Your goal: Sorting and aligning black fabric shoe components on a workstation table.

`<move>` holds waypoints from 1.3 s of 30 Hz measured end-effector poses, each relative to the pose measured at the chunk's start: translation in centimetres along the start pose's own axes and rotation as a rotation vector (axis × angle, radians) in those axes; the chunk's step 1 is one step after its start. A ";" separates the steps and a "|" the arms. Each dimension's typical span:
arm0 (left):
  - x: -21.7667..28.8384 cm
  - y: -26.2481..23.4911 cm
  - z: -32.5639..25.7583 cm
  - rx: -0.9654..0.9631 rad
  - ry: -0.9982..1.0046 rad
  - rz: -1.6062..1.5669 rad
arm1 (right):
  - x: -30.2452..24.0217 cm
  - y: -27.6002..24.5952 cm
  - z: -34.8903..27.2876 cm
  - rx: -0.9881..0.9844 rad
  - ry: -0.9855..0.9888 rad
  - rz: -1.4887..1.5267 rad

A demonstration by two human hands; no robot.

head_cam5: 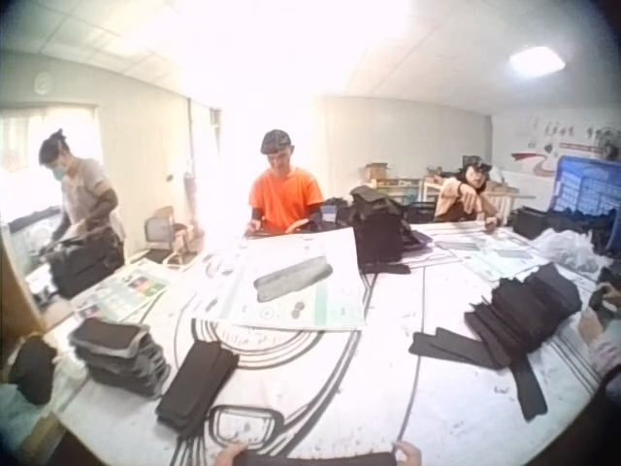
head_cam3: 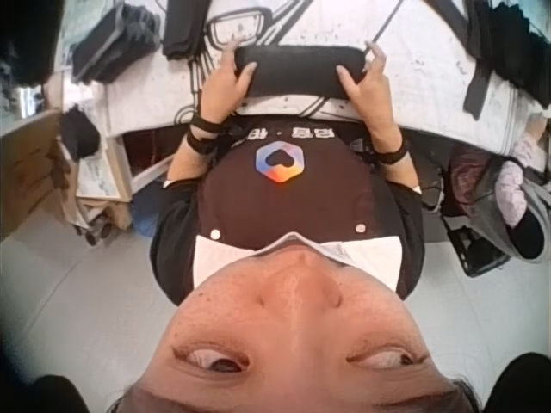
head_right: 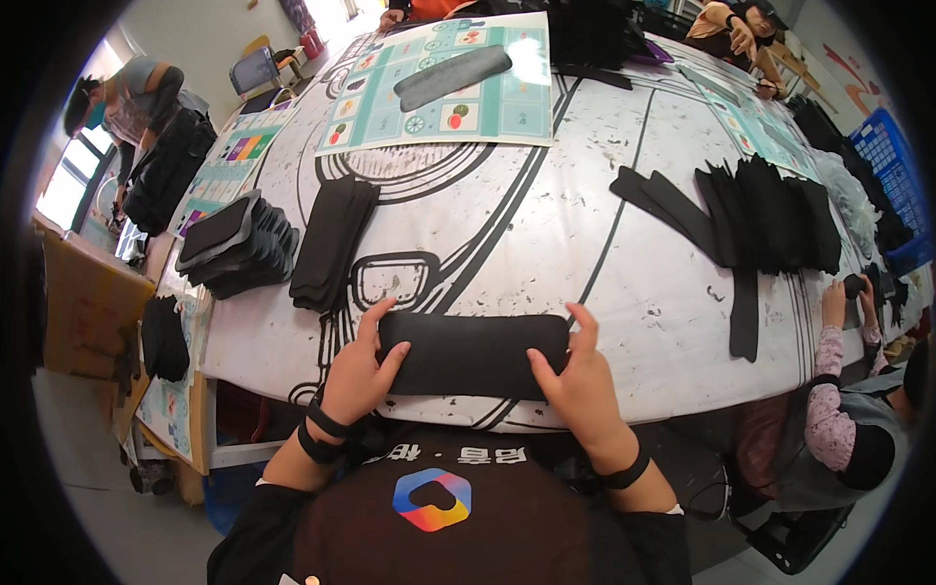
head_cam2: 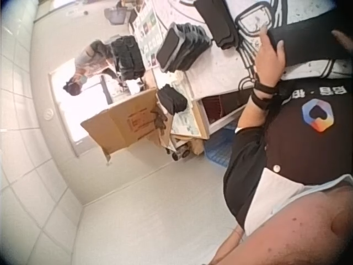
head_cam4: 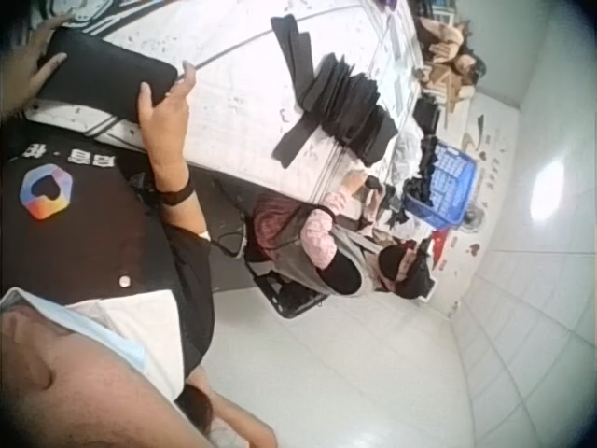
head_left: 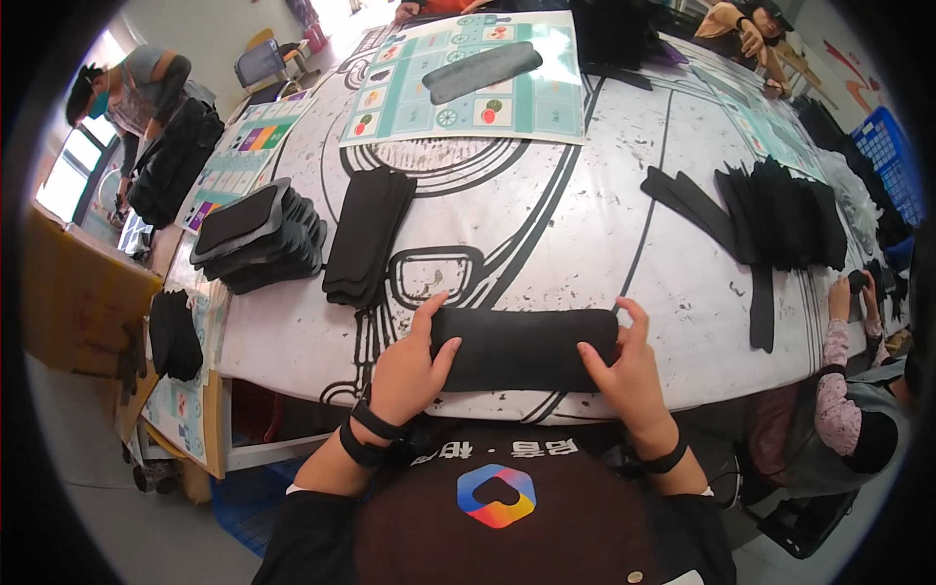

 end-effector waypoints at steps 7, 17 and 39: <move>1.2 0.6 -0.4 0.187 0.322 0.469 | -1.3 0.9 -0.3 0.188 -0.458 -0.809; 3.2 3.2 -0.8 -0.198 0.641 0.378 | -1.6 4.0 -0.5 -0.154 -0.671 -0.641; -1.4 0.1 -0.6 -0.085 0.451 0.384 | 2.0 -0.2 -0.6 -0.058 -0.329 -1.023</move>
Point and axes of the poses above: each hand's wrist, its own z-axis towards the middle knuckle, its own y-axis out of the palm, x = y × z, the point moved 3 cm from there along z, towards the middle knuckle, and after that the axes turned 1 degree about -z, right-handed, at the moved point
